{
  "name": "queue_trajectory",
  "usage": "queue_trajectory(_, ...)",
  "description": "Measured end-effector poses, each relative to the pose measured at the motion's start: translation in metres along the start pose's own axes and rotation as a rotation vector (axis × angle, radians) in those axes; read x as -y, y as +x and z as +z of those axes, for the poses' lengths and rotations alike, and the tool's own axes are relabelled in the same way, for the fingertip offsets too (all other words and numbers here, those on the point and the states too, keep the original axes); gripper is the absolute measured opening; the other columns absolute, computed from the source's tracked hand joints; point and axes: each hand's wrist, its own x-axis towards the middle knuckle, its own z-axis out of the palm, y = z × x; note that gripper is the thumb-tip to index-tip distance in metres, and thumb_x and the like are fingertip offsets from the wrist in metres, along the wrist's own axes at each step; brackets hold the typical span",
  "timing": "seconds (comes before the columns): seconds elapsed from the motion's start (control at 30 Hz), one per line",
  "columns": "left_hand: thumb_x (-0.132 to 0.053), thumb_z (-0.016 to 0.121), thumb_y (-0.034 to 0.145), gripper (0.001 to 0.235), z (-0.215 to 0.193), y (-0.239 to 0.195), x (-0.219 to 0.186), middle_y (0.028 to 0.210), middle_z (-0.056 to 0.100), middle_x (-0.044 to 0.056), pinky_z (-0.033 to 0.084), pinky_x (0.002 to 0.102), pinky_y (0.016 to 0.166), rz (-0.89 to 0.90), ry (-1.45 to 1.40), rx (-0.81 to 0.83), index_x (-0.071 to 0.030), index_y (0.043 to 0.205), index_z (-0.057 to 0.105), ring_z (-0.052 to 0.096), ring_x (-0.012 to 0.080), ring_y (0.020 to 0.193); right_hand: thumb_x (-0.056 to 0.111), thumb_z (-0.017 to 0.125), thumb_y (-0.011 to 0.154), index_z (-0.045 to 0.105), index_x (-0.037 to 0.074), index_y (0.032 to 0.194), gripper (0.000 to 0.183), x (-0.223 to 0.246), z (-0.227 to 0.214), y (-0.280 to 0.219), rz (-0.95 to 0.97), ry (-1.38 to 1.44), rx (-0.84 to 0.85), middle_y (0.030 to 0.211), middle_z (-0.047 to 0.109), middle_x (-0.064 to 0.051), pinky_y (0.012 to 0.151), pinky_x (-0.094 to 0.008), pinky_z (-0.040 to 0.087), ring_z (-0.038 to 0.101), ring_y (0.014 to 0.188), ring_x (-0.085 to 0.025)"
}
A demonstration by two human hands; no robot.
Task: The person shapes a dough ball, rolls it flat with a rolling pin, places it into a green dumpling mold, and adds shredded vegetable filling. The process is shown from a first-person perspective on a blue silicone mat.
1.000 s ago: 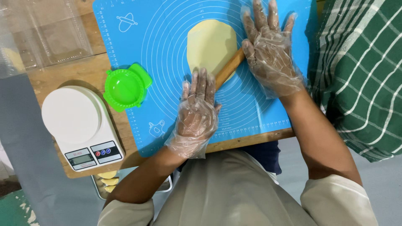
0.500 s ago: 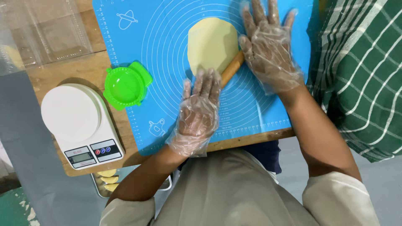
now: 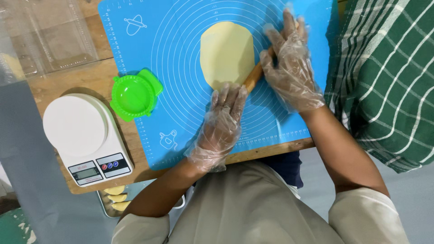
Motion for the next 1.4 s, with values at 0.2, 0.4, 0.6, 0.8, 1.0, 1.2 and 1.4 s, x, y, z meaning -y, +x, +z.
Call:
queue_trajectory(0.2,0.002,0.051,0.091,0.061,0.002,0.006,0.008,0.150,0.048,0.030,0.031,0.062,0.123,-0.008,-0.017,-0.087,0.009,0.150,0.038,0.047,0.0496,0.142,0.002,0.061,0.099,0.058,0.001,0.139,0.039,0.015,-0.003,0.027,-0.033,0.195,-0.092,0.150,0.044,-0.028,0.113,-0.047,0.047,0.054,0.130,-0.043)
queue_trajectory(0.4,-0.001,0.051,0.092,0.067,-0.003,0.016,0.024,0.159,0.039,0.031,0.025,0.057,0.128,-0.082,0.172,-0.004,0.014,0.154,0.031,0.036,0.0489,0.152,0.007,0.057,0.106,0.060,0.002,0.138,0.032,0.021,0.009,0.068,-0.093,0.288,-0.099,0.123,0.062,-0.021,0.096,-0.046,0.053,0.064,0.105,-0.035)
queue_trajectory(0.6,-0.014,0.054,0.095,0.075,-0.015,0.026,0.028,0.163,0.028,0.032,0.014,0.061,0.126,-0.174,0.080,0.075,0.017,0.155,0.021,0.020,0.0507,0.153,0.030,0.056,0.109,0.062,0.001,0.111,0.030,0.016,0.031,0.105,-0.101,0.016,0.022,0.093,0.065,-0.020,0.079,-0.056,0.046,0.062,0.083,-0.036)
queue_trajectory(0.8,-0.025,0.057,0.098,0.080,-0.022,0.039,0.020,0.163,0.024,0.033,0.012,0.061,0.124,-0.200,0.023,0.138,0.015,0.155,0.019,0.016,0.0493,0.154,0.029,0.052,0.115,0.061,0.001,0.111,0.029,-0.005,0.023,0.094,-0.139,-0.039,0.041,0.096,0.066,-0.021,0.082,-0.053,0.044,0.062,0.089,-0.038)
queue_trajectory(1.0,-0.028,0.056,0.097,0.078,-0.020,0.045,0.001,0.165,0.024,0.030,0.015,0.057,0.126,-0.164,0.128,0.149,0.012,0.156,0.024,0.018,0.0453,0.156,0.026,0.050,0.115,0.062,0.001,0.126,0.029,-0.015,0.017,0.077,-0.198,-0.145,-0.047,0.112,0.067,-0.024,0.098,-0.059,0.037,0.060,0.108,-0.043)
queue_trajectory(1.2,-0.026,0.056,0.096,0.077,-0.018,0.045,-0.004,0.165,0.024,0.030,0.016,0.055,0.127,-0.143,0.121,0.135,0.011,0.157,0.026,0.019,0.0447,0.156,0.024,0.049,0.115,0.052,0.003,0.151,0.042,-0.013,0.018,0.073,-0.175,-0.164,-0.087,0.145,0.056,-0.023,0.111,-0.070,0.020,0.047,0.136,-0.043)
queue_trajectory(1.4,-0.026,0.057,0.095,0.078,-0.012,0.046,-0.006,0.166,0.024,0.027,0.018,0.053,0.128,-0.178,0.128,0.143,0.008,0.158,0.026,0.021,0.0421,0.156,0.023,0.049,0.111,0.047,0.004,0.155,0.047,-0.013,0.019,0.074,-0.114,-0.174,-0.061,0.154,0.048,-0.022,0.115,-0.073,0.013,0.039,0.146,-0.041)
